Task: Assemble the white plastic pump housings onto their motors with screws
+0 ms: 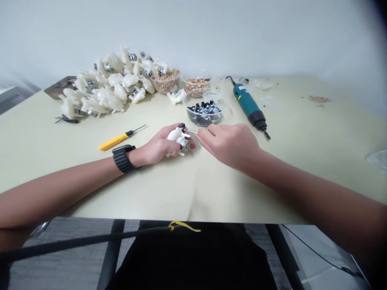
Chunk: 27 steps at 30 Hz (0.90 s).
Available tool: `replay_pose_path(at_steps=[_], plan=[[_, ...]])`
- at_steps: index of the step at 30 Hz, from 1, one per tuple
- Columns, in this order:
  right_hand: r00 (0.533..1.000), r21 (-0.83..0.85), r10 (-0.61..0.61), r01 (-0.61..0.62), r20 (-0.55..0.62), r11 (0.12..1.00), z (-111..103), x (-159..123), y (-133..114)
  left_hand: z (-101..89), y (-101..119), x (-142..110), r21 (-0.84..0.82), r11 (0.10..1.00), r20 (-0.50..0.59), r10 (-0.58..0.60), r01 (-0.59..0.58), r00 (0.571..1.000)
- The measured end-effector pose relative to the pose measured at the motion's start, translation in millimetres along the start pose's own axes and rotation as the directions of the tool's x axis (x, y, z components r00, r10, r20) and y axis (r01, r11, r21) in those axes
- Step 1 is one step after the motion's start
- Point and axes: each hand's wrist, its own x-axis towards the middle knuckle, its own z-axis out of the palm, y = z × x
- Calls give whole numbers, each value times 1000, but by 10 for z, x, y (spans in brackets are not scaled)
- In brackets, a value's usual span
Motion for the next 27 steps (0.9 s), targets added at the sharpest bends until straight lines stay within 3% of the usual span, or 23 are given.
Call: replay_pose_path(at_steps=[4, 8, 10, 12, 14, 16, 19, 21, 25, 27], plan=[[993, 47, 116, -117, 20, 992, -26, 34, -132, 12, 15, -11, 32, 999, -21, -9, 10, 1000], [973, 357, 226, -224, 35, 907, -49, 90, -81, 20, 15, -21, 34, 999, -16, 4, -3, 1000], [960, 558, 255, -274, 112, 783, -54, 117, -12, 26, 17, -26, 43, 999, -12, -1, 2, 1000], [926, 701, 272, -375, 260, 607, -45, 135, 48, 29, 20, -30, 63, 998, -13, -1, 2, 1000], [864, 748, 273, -504, 424, 432, -30, 145, 82, 23, 21, -29, 76, 997, -16, 4, -3, 1000], [812, 739, 274, -583, 515, 338, -24, 151, 93, 7, 17, -22, 72, 997, -16, 2, -1, 1000], [792, 718, 304, -609, 529, 336, -44, 151, 97, -28, -11, 2, 30, 999, -2, -14, 15, 1000], [810, 722, 290, -586, 510, 368, -59, 140, 112, -51, -42, 24, -30, 999, 12, -21, 21, 1000], [933, 730, 244, -359, 264, 582, -40, 73, 170, -100, -105, 60, -146, 989, 32, 4, 1, 999], [955, 667, 257, -288, 148, 687, -16, 35, 200, -131, -129, 74, -212, 977, 29, 20, -13, 999]])
